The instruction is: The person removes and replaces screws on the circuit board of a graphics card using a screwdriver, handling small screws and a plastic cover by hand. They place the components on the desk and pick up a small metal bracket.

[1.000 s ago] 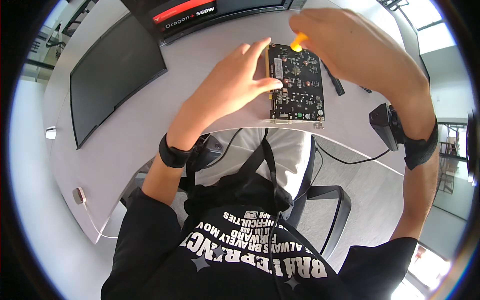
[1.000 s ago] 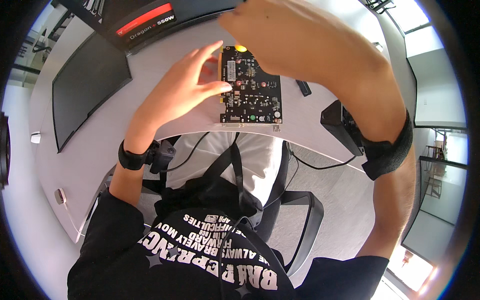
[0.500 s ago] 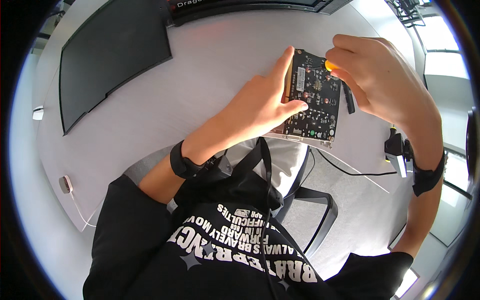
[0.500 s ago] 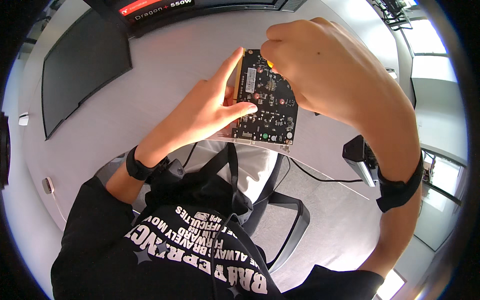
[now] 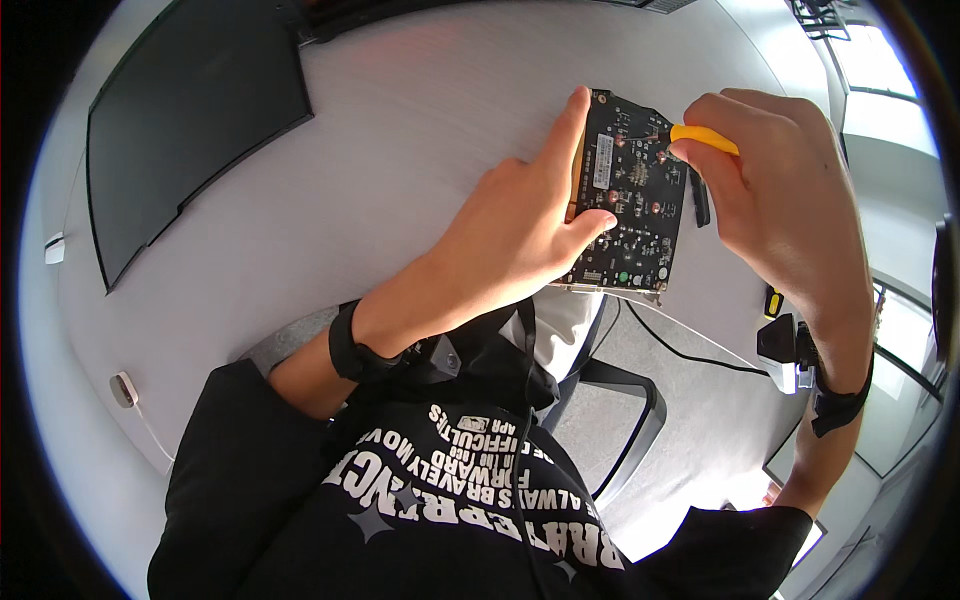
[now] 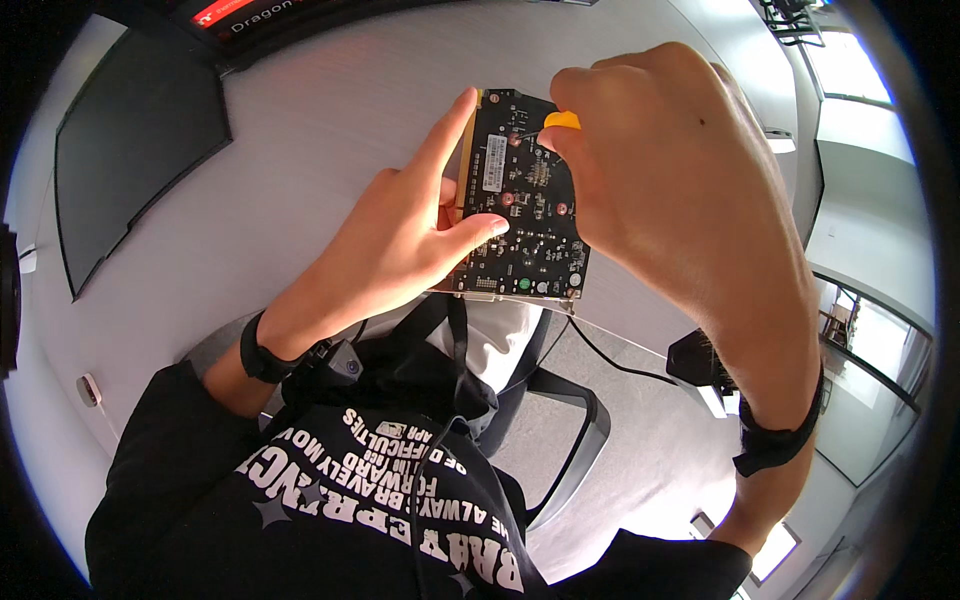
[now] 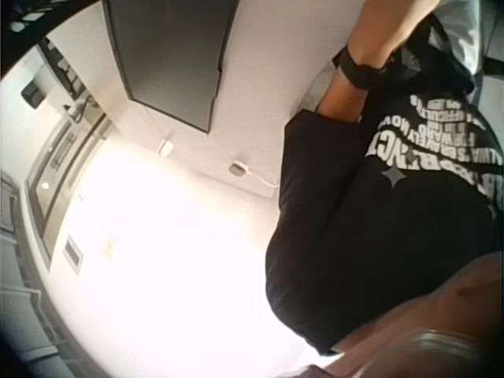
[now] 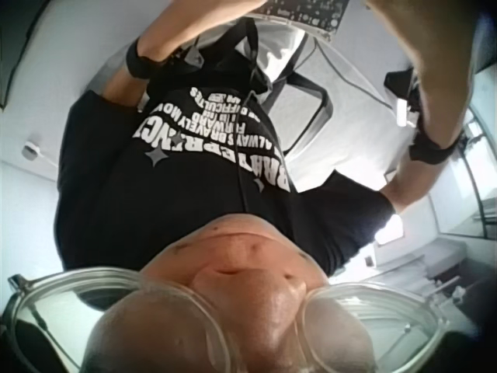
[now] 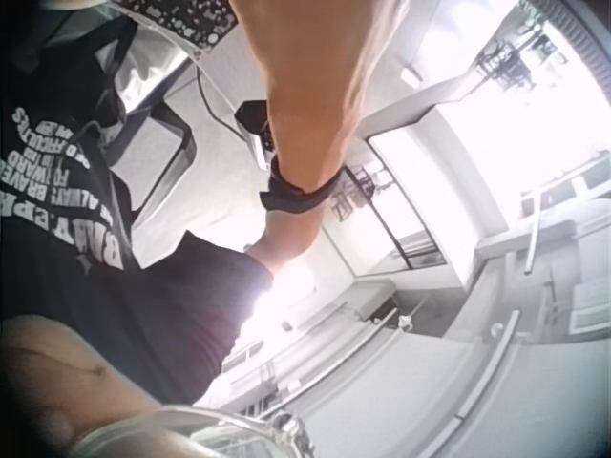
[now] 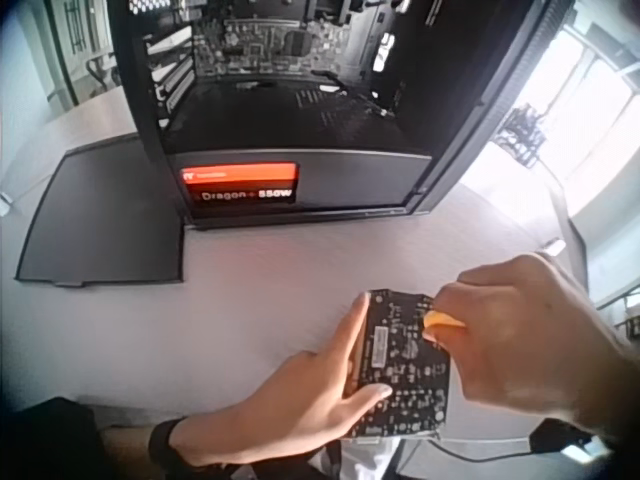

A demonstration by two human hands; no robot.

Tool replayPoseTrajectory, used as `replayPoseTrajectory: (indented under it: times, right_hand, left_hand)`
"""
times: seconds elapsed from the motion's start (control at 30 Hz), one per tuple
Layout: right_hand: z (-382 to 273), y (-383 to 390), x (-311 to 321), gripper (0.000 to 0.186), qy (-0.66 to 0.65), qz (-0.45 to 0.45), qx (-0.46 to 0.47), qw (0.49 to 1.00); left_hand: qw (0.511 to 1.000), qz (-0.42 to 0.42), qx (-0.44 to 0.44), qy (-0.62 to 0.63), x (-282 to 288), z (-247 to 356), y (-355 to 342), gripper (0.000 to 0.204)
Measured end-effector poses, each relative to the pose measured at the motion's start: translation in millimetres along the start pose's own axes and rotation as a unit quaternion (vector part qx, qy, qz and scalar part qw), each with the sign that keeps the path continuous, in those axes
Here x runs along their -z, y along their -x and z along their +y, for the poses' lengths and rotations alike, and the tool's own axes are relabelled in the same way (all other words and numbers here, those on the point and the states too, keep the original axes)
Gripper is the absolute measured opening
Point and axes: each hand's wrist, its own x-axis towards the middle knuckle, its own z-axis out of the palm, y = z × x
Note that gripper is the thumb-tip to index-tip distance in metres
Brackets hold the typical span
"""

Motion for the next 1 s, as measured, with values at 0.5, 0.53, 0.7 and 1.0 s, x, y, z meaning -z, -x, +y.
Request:
replayPoseTrajectory:
  times: [0.5,0.53,0.7,1.0]
  right_hand:
    - [-4,7,11,0.021,0.059,-0.043,-0.132,0.989]
    - [-8,5,11,0.021,0.054,-0.044,-0.131,0.989]
    - [-8,0,11,0.017,0.050,-0.065,-0.024,0.996]
    - [9,-13,27,0.027,0.033,-0.117,0.101,0.987]
  left_hand:
    - [0.998,0.034,-0.043,-0.027,-12,-4,0,0.090]
    - [0.998,0.034,-0.039,-0.029,-10,-5,1,0.090]
    - [0.998,0.036,-0.048,-0.028,-8,-11,2,0.090]
    - [0.999,0.019,-0.049,-0.008,-8,-14,3,0.094]
